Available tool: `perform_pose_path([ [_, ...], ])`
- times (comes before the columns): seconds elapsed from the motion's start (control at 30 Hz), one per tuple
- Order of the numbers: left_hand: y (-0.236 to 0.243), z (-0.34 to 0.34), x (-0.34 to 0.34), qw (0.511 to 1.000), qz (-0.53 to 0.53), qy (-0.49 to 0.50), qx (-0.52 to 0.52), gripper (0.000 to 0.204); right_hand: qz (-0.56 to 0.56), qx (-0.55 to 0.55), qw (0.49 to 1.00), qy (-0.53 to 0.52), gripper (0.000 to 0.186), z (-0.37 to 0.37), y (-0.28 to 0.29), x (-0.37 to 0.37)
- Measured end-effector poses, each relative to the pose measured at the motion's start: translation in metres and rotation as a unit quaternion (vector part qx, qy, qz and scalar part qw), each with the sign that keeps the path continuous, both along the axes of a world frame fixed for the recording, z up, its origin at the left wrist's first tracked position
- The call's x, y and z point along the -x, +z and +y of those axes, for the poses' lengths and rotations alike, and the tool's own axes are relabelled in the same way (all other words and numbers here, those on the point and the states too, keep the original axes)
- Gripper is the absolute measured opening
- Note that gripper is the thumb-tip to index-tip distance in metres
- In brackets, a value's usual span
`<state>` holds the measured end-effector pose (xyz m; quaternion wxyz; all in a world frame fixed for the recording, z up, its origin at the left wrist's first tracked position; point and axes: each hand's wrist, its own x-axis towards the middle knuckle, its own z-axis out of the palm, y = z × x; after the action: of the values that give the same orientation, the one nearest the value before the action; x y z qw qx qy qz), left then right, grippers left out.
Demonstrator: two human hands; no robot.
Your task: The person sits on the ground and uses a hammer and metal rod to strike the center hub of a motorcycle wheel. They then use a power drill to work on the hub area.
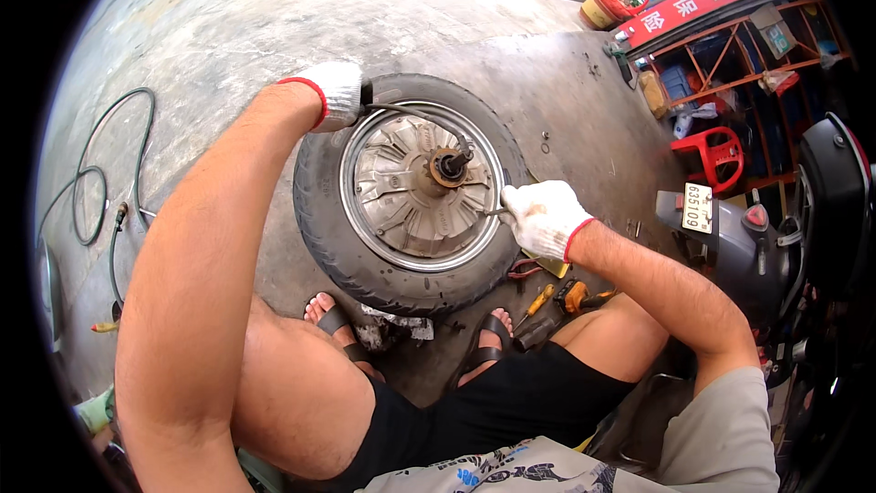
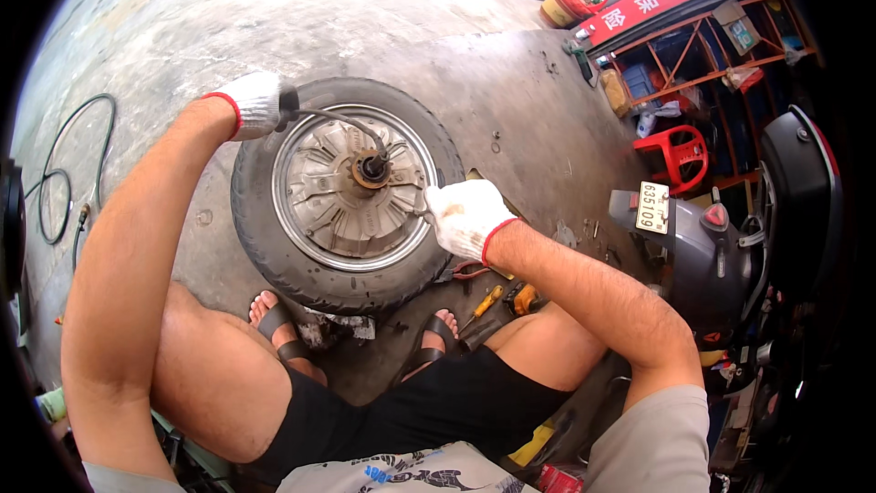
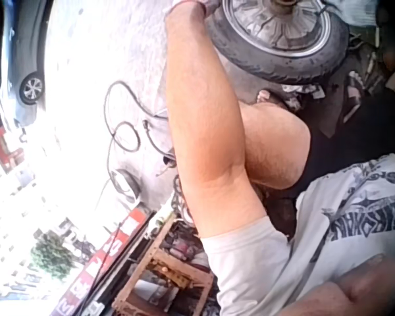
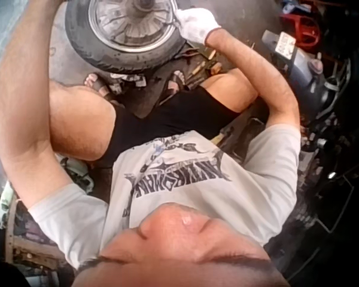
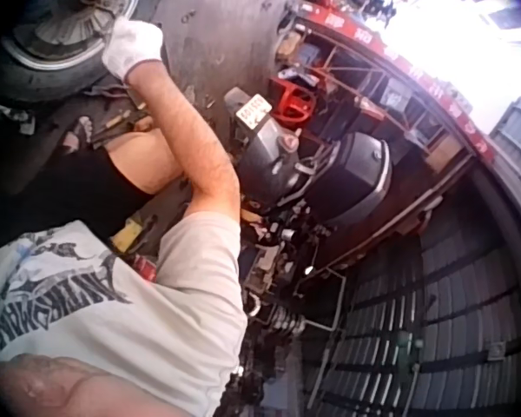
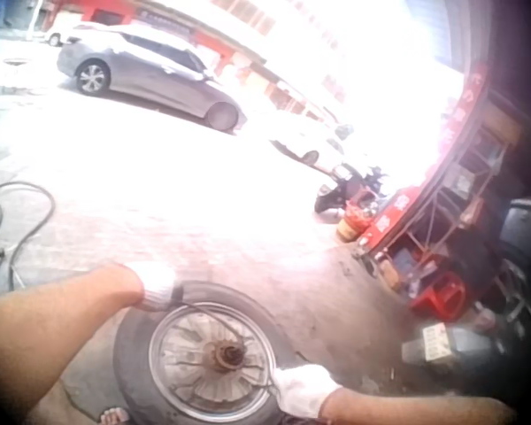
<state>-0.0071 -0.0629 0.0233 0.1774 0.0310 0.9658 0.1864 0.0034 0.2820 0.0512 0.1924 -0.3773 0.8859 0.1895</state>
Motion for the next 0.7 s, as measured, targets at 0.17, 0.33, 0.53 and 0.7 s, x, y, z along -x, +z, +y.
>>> perform_pose_path([
  [0.17,-0.001,-0.007,-0.008,0.999,0.014,0.032,-0.006,0.028,-0.012,0.097,0.993,-0.071,0.026,0.006,0.046,0.022],
  [0.33,-0.002,-0.005,-0.013,0.993,0.076,0.021,-0.085,0.037,-0.041,0.158,0.967,-0.195,0.03,0.108,0.085,0.039],
  [0.53,0.013,0.014,-0.013,0.971,0.211,0.066,-0.085,0.032,-0.177,0.352,0.753,-0.527,0.03,0.275,-0.012,-0.053],
  [0.7,0.04,0.093,-0.029,0.911,0.215,0.03,-0.351,0.024,-0.152,0.543,0.602,-0.566,0.028,0.369,-0.215,-0.225],
])
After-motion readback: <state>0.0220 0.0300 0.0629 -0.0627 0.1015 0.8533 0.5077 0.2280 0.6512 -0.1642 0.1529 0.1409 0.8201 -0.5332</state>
